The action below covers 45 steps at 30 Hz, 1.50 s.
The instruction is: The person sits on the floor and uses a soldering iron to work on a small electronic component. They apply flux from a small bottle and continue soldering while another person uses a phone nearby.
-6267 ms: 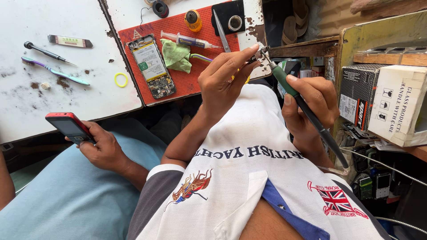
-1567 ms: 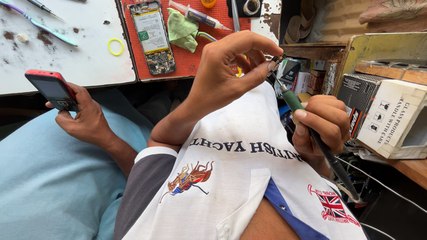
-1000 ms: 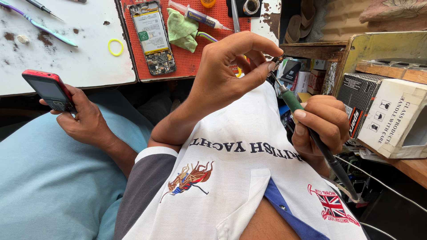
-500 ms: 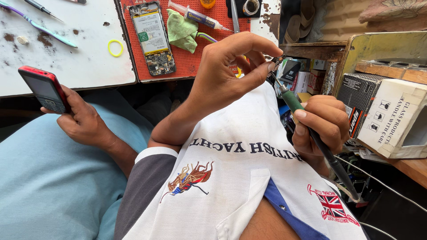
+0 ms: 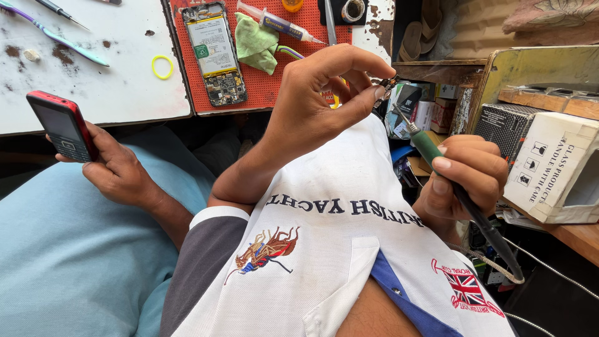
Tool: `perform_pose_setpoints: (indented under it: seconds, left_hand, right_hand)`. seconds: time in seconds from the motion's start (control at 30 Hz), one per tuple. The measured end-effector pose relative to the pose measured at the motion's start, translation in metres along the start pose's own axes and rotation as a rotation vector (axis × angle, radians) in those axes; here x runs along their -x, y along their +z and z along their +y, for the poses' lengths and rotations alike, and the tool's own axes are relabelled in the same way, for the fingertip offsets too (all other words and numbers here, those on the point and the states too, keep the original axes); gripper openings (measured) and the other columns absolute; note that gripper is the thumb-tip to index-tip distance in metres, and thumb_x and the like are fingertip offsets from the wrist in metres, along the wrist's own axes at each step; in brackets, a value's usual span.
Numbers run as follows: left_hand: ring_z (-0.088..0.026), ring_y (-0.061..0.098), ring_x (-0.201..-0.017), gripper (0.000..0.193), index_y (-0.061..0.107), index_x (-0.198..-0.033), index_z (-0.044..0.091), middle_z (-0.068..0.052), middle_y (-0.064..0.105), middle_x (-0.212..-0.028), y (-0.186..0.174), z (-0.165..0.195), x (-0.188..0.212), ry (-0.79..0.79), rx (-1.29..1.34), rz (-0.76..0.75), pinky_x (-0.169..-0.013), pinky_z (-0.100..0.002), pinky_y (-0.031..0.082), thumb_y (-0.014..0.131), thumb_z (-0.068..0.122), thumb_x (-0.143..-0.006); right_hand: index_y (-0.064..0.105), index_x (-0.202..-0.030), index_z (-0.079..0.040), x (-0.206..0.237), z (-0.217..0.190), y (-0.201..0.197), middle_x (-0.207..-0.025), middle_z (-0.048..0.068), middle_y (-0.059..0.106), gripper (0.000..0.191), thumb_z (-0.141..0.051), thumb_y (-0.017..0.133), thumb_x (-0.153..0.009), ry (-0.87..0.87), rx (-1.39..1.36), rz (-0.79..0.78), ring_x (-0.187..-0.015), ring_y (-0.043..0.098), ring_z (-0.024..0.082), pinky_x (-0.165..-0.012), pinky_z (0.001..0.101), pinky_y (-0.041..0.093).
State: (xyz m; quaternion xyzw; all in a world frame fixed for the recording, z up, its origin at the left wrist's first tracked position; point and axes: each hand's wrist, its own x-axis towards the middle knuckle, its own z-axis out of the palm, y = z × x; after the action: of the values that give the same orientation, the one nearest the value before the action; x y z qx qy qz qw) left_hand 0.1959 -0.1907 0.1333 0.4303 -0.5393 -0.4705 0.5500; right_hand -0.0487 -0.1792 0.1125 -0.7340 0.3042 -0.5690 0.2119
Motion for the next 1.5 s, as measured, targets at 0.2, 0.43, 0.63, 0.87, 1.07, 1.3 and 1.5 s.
perform_pose_setpoints:
  seconds: [0.2, 0.43, 0.63, 0.87, 1.07, 1.3, 1.5]
  left_hand:
    - [-0.002, 0.072, -0.085, 0.019, 0.072, -0.121, 0.007, 0.000, 0.074, -0.104, -0.001, 0.000, 0.002, 0.000, 0.007, 0.002, -0.069, -0.017, 0.060, 0.073, -0.001, -0.104]
    - [-0.001, 0.074, -0.085, 0.017, 0.070, -0.118, 0.008, 0.003, 0.075, -0.098, 0.001, -0.001, 0.000, 0.002, -0.013, 0.003, -0.069, -0.017, 0.060, 0.075, 0.001, -0.103]
    - [-0.001, 0.074, -0.087, 0.016, 0.068, -0.116, 0.007, 0.002, 0.074, -0.099, 0.001, 0.000, 0.000, -0.002, 0.027, 0.007, -0.070, -0.017, 0.062, 0.075, 0.001, -0.103]
    - [-0.002, 0.075, -0.087, 0.015, 0.069, -0.115, 0.006, 0.001, 0.075, -0.100, 0.001, 0.001, 0.001, 0.002, 0.001, 0.008, -0.069, -0.017, 0.061, 0.075, 0.000, -0.103]
    - [-0.002, 0.075, -0.088, 0.015, 0.069, -0.116, 0.006, 0.001, 0.075, -0.102, 0.002, 0.000, 0.001, 0.009, 0.004, 0.003, -0.070, -0.017, 0.062, 0.075, 0.000, -0.103]
    - [-0.002, 0.075, -0.087, 0.016, 0.069, -0.116, 0.006, 0.001, 0.075, -0.105, 0.001, 0.000, 0.001, 0.009, -0.009, 0.007, -0.069, -0.017, 0.061, 0.075, 0.000, -0.103]
    - [-0.002, 0.074, -0.087, 0.016, 0.069, -0.116, 0.006, 0.001, 0.075, -0.103, 0.001, 0.000, 0.000, 0.003, -0.004, 0.007, -0.069, -0.017, 0.061, 0.075, 0.000, -0.103]
  right_hand:
    - [0.061, -0.096, -0.002, 0.000, 0.013, 0.002, -0.088, 0.010, 0.056, 0.029, -0.030, 0.067, -0.100, -0.005, -0.097, 0.141, -0.070, 0.055, 0.023, -0.055, 0.0329, 0.050]
    - [0.061, -0.100, -0.003, 0.004, -0.001, 0.001, -0.090, 0.009, 0.058, 0.027, -0.029, 0.064, -0.103, 0.011, -0.058, -0.048, -0.075, 0.061, 0.023, -0.060, 0.0353, 0.056]
    - [0.061, -0.106, -0.003, 0.001, -0.006, -0.007, -0.094, 0.010, 0.059, 0.023, -0.026, 0.063, -0.105, -0.007, 0.000, -0.190, -0.080, 0.062, 0.025, -0.066, 0.0366, 0.057]
    - [0.062, -0.107, -0.005, 0.001, -0.009, -0.009, -0.096, 0.009, 0.059, 0.019, -0.023, 0.065, -0.105, 0.011, 0.030, -0.209, -0.083, 0.062, 0.025, -0.069, 0.0363, 0.057]
    - [0.062, -0.107, -0.005, 0.001, -0.008, -0.008, -0.096, 0.009, 0.058, 0.018, -0.022, 0.066, -0.104, 0.003, 0.035, -0.208, -0.083, 0.062, 0.025, -0.068, 0.0364, 0.056]
    - [0.062, -0.107, -0.004, 0.001, -0.008, -0.007, -0.095, 0.009, 0.058, 0.018, -0.021, 0.066, -0.104, 0.000, 0.030, -0.209, -0.082, 0.061, 0.025, -0.068, 0.0363, 0.056]
    - [0.062, -0.107, -0.005, 0.000, -0.008, -0.007, -0.094, 0.009, 0.059, 0.018, -0.023, 0.065, -0.104, 0.005, 0.032, -0.189, -0.081, 0.061, 0.024, -0.067, 0.0360, 0.056]
